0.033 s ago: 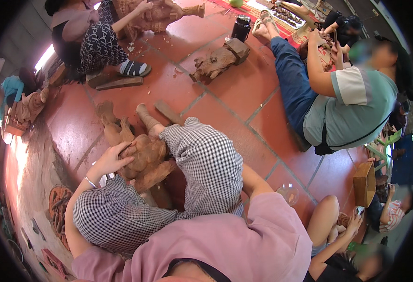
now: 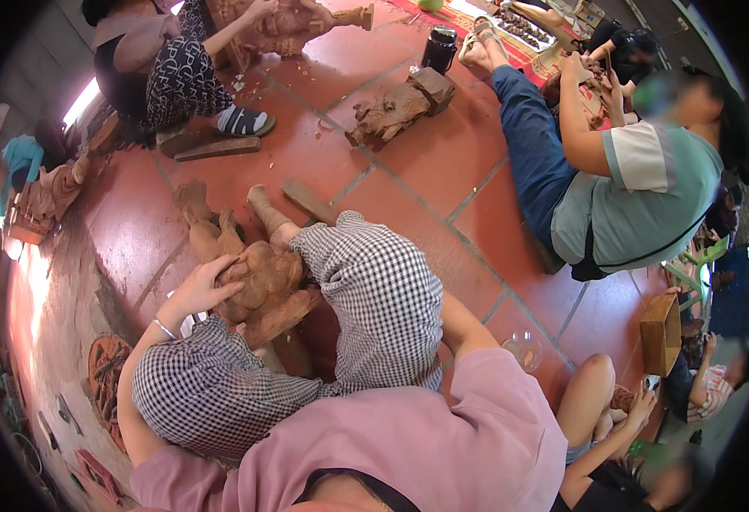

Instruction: The person sits on the floor and uses a metal carving tool to shape and smooth a clay sculpture. They hold the sculpture with one hand and carefully carve details with the other, occasionally rotating the piece to access different areas.

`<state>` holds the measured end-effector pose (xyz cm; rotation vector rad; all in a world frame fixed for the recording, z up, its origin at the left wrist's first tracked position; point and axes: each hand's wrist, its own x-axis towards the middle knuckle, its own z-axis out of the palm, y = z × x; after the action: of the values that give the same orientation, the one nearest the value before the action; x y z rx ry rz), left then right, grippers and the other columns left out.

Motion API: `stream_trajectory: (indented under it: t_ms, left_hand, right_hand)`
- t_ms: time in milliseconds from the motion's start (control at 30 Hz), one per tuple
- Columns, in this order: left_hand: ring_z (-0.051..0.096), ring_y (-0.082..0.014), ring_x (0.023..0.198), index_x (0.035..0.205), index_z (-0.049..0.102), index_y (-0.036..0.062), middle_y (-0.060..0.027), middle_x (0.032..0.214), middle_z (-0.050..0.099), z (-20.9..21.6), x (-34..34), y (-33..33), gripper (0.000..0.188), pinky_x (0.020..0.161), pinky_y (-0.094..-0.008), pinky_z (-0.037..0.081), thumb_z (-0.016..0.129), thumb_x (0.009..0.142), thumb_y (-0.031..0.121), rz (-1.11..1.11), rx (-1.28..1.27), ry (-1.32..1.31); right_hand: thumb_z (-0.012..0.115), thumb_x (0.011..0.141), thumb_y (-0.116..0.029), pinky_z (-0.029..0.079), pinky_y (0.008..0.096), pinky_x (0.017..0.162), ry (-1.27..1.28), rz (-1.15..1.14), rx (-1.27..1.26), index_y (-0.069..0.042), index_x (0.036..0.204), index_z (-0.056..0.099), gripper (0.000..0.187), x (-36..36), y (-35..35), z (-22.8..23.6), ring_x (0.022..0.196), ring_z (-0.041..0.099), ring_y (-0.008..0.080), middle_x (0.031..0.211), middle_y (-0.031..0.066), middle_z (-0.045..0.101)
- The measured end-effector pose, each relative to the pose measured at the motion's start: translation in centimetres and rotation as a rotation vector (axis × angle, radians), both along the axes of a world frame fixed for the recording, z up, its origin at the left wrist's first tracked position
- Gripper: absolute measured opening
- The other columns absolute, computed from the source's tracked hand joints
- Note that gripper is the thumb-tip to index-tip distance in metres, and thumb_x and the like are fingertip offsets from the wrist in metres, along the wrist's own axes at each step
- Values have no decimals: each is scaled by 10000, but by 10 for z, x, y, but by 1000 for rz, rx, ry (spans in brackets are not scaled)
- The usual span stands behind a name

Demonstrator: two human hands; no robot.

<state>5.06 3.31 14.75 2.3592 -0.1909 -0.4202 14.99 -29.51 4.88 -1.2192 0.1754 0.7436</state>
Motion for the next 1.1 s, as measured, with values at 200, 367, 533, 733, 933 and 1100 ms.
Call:
stream_trajectory:
  t_ms: [200, 367, 533, 733, 933, 1100]
  left_hand:
    - [697, -312, 906, 1367, 538, 84, -186, 1053, 676, 2, 3, 0, 545, 778, -392, 538, 695, 878, 266, -29, 29, -22]
    - [669, -308, 810, 1361, 544, 84, -192, 1007, 664, -12, -20, 11, 534, 744, -390, 525, 694, 878, 254, 49, -53, -9]
    - [665, -304, 827, 1411, 509, 117, -193, 1058, 673, -18, 0, 11, 565, 782, -386, 518, 682, 891, 251, -67, -33, -103]
    - [675, -266, 839, 1439, 481, 143, -181, 1037, 686, -15, 3, 6, 566, 799, -393, 523, 658, 918, 276, -68, 9, 32]
    - [673, -228, 707, 1471, 450, 191, -140, 815, 687, -5, 0, 4, 579, 735, -355, 534, 642, 930, 259, -26, -53, 186]
    - [669, -248, 688, 1464, 461, 188, -125, 791, 689, 4, -2, 12, 612, 723, -364, 545, 676, 892, 230, -110, 28, 200]
  right_hand:
    - [559, 928, -460, 516, 382, 951, 58, 6, 27, -62, 1263, 594, 521, -10, -6, 2, 1115, 631, 250, 1238, 100, 653]
    - [551, 929, -482, 517, 383, 955, 183, 90, 111, -66, 1270, 588, 540, -45, -7, 0, 1123, 628, 248, 1248, 99, 648]
    - [543, 929, -504, 518, 385, 959, 258, 82, 158, -70, 1278, 582, 559, -61, -25, 30, 1130, 625, 246, 1258, 97, 644]
    - [534, 929, -531, 519, 387, 965, 370, 150, 199, -75, 1287, 575, 581, -69, -18, 34, 1139, 622, 244, 1270, 96, 639]
    - [525, 930, -557, 521, 389, 970, 491, 240, 294, -80, 1297, 568, 604, -70, 8, 40, 1148, 619, 242, 1282, 94, 633]
    - [517, 930, -580, 522, 391, 974, 590, 299, 396, -84, 1305, 562, 623, -65, 44, 43, 1156, 616, 240, 1292, 92, 629]
